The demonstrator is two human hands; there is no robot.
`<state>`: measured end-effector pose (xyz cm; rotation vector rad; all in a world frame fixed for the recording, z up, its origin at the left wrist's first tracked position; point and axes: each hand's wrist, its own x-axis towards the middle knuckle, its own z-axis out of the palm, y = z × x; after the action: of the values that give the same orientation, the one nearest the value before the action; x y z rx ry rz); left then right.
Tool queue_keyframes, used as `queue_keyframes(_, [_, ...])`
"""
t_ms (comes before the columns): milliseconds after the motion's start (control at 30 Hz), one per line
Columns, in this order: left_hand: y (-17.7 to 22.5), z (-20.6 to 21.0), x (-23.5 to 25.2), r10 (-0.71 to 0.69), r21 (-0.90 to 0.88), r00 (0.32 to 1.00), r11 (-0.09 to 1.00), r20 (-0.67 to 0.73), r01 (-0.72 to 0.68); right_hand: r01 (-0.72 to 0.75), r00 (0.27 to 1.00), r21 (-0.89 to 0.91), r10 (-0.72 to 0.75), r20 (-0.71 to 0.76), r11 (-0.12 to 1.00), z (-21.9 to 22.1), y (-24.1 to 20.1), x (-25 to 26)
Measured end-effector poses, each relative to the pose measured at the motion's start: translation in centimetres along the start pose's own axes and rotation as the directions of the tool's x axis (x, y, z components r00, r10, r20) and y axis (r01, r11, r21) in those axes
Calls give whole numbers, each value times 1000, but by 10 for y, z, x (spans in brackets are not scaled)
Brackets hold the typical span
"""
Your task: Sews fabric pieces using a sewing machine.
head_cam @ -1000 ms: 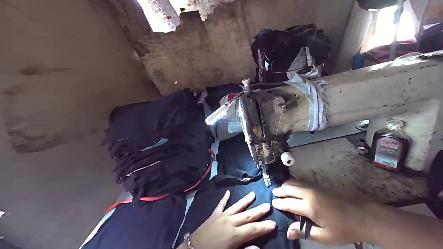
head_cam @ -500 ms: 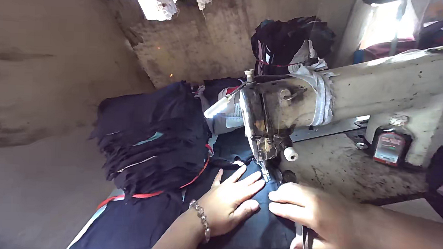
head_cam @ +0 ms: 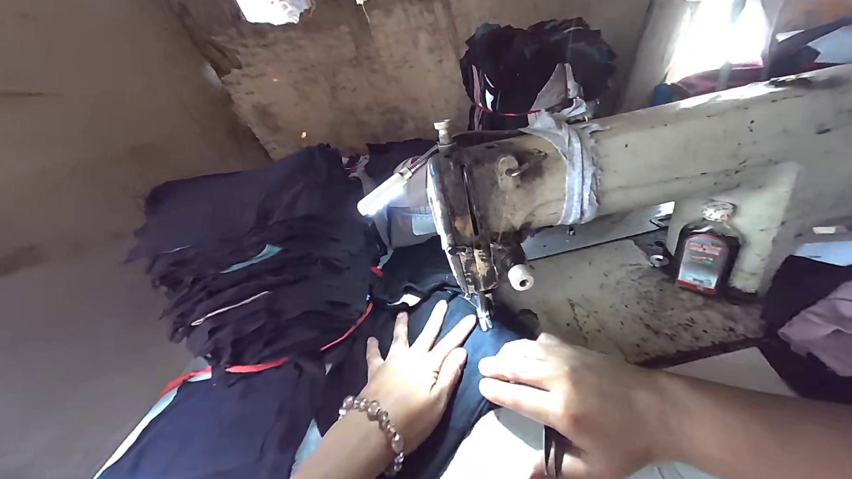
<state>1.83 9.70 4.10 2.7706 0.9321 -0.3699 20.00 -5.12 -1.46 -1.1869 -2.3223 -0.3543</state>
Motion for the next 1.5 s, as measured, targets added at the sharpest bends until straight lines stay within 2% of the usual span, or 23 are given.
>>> queue_keyframes(200, [28,2,-21,-163,51,986,986,44,160,-16,999,69,13,35,998,0,0,1])
queue_keyframes(467, [51,-3,-28,-253,119,959,964,128,238,-75,996,109,69,65,991,-2,1,0])
queue_keyframes(567, [47,-9,-14,-252,105,954,966,165,237,-108,993,129,100,62,986,1,6,0])
queue_keyframes(667, [32,-38,-2,-142,71,959,989,245,128,-113,992,132,104,70,985,4,12,2])
queue_keyframes(767, [8,-76,21,-119,-60,992,991,-34,117,-149,985,163,133,110,975,2,16,5])
queue_keyframes(833, [-1,-91,48,-208,-117,952,976,-225,185,-166,983,178,148,111,970,3,18,5])
queue_keyframes(867, [-3,-96,62,-253,-153,929,964,-269,218,-170,983,187,152,105,968,4,19,6])
queue_keyframes(933, [-6,-100,89,-304,-130,928,951,-216,281,-172,983,192,157,91,966,5,21,5])
queue_keyframes(1033, [14,-103,94,-388,32,922,921,8,387,-196,978,179,180,102,964,6,23,2])
queue_keyframes(1133, [24,-101,87,-425,-20,904,905,39,426,-211,976,133,200,90,968,7,22,1])
queue_keyframes(1233, [1,-89,101,-374,-119,925,923,-65,365,-193,981,65,192,24,979,9,19,0])
queue_keyframes(1300, [-12,-85,106,-304,-112,931,952,-203,287,-127,986,-17,125,-110,992,14,18,-2])
queue_keyframes(1367, [-10,-88,87,-245,-129,895,969,-372,211,-50,973,-46,39,-226,998,16,15,-4])
queue_keyframes(1433, [-4,-89,52,-182,-136,800,983,-572,126,27,961,9,-24,-275,1000,10,9,-3])
queue_keyframes(1500, [-7,-86,20,-78,-49,617,997,-783,64,82,954,38,-67,-294,996,1,2,1])
